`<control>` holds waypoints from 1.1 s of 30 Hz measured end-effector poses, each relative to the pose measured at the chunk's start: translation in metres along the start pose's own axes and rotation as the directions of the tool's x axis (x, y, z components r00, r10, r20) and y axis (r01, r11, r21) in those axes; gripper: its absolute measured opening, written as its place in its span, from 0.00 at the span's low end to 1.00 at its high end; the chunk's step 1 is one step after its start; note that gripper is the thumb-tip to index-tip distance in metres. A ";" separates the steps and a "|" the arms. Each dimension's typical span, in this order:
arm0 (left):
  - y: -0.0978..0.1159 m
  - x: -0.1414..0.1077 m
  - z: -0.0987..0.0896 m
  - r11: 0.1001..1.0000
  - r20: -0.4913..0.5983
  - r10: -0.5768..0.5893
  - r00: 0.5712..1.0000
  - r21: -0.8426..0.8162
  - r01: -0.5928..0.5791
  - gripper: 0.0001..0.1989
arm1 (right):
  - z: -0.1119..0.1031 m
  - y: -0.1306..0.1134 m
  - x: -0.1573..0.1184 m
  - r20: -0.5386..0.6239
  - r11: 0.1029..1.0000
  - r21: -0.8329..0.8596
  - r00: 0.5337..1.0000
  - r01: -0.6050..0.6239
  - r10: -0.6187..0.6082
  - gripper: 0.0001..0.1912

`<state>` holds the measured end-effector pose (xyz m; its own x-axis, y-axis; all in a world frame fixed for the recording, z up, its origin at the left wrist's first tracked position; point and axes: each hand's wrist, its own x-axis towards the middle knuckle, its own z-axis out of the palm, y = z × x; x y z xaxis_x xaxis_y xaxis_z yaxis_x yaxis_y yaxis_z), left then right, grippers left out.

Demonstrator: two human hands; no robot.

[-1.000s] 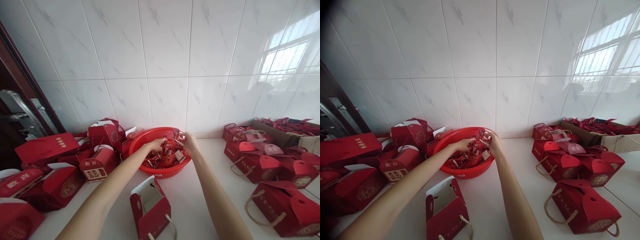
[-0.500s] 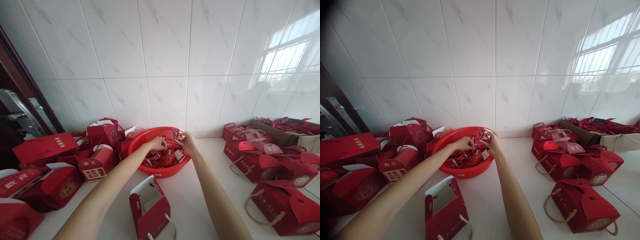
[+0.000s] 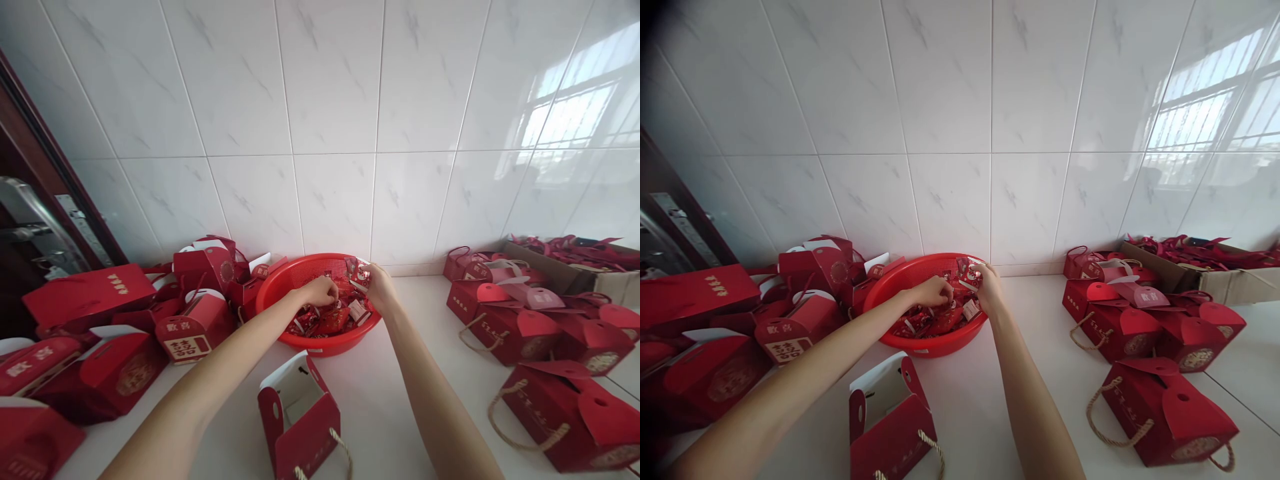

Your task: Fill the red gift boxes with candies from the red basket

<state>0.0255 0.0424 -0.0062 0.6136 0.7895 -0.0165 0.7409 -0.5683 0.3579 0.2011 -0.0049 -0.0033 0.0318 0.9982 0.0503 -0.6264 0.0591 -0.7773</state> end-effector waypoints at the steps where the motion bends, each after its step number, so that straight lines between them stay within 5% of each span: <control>1: 0.000 0.000 0.000 1.000 -0.007 0.006 1.000 0.006 -0.006 0.15 | 0.000 0.000 0.000 -0.002 1.000 0.001 1.000 0.000 0.000 0.08; 7: -0.001 0.001 0.004 0.998 -0.016 0.040 0.999 0.040 -0.039 0.20 | 0.002 -0.001 -0.001 -0.033 1.000 0.006 0.999 0.000 0.000 0.06; 15: 0.008 0.003 0.007 0.994 0.133 0.083 0.988 0.063 -0.091 0.32 | 0.004 -0.003 -0.003 -0.057 1.000 0.003 0.998 -0.004 0.005 0.06; 20: -0.001 0.007 0.013 0.985 0.195 -0.055 0.979 0.173 0.021 0.29 | 0.005 -0.004 -0.005 -0.075 1.000 0.006 0.997 -0.005 0.005 0.05; 25: -0.025 0.008 0.017 0.939 0.141 -0.274 0.951 0.252 0.233 0.42 | 0.006 -0.006 -0.007 -0.083 1.000 0.002 0.997 -0.011 0.011 0.06; 33: -0.039 0.014 0.020 0.952 0.092 -0.245 0.965 0.209 0.221 0.47 | 0.006 -0.005 -0.007 -0.087 1.000 0.000 0.996 -0.004 0.004 0.06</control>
<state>0.0107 0.0707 -0.0385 0.4361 0.8798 -0.1892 0.8987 -0.4149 0.1421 0.1992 -0.0118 0.0045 0.0974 0.9952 -0.0077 -0.6266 0.0553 -0.7774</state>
